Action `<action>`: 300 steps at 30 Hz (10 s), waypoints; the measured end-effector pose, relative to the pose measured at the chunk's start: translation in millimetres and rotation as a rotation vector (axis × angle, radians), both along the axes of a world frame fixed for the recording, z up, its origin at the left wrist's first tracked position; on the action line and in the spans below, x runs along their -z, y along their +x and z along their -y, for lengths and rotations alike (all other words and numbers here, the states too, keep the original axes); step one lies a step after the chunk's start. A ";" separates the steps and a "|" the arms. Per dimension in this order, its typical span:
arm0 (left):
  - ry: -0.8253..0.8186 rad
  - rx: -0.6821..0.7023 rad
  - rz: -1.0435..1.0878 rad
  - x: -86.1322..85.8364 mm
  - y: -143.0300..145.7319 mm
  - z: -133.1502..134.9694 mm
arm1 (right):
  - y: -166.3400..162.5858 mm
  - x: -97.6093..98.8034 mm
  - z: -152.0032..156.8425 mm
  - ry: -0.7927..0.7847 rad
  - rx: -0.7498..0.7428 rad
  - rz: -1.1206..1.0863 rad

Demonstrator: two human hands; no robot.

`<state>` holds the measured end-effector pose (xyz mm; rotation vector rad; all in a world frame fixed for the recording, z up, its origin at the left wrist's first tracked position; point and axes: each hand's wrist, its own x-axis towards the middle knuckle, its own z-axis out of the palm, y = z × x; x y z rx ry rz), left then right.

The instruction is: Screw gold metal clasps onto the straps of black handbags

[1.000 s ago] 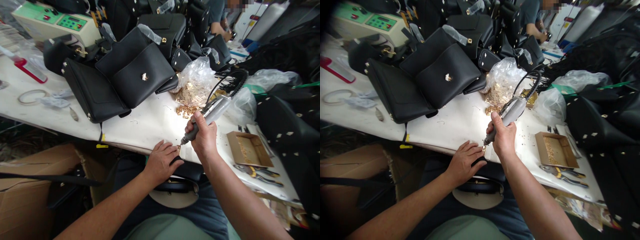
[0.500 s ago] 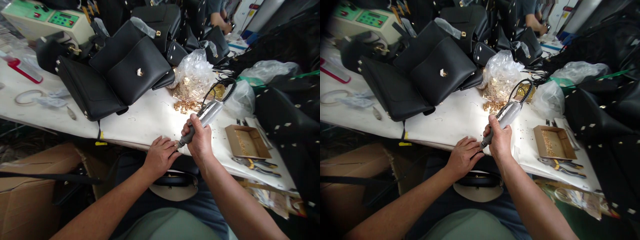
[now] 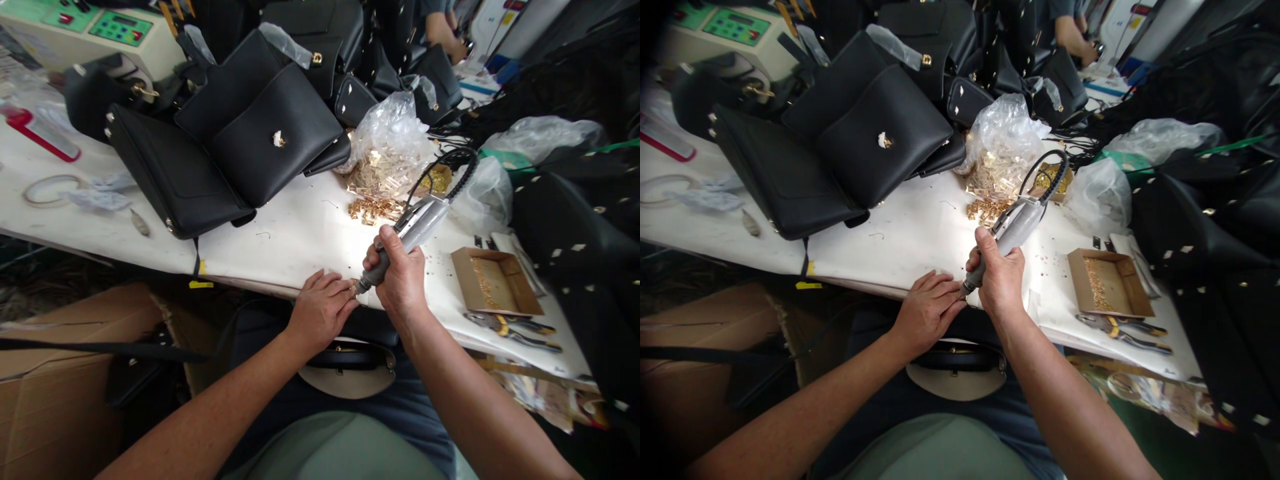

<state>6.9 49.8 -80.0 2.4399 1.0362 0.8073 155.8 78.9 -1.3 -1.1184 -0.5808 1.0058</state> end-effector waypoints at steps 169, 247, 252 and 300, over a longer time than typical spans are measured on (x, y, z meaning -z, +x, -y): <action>0.254 -0.116 -0.012 -7.1 9.5 6.1 | 166.6 29.8 -2.0 0.173 0.504 0.442; 0.029 -0.122 -0.007 4.1 -2.1 12.1 | 4.5 14.4 21.0 0.062 0.086 -0.053; 0.029 -0.127 0.002 2.0 -1.0 12.0 | 4.7 12.7 21.8 0.097 0.093 -0.070; 0.033 -0.117 0.037 0.4 -0.5 10.4 | 6.5 18.0 23.3 0.124 0.106 0.073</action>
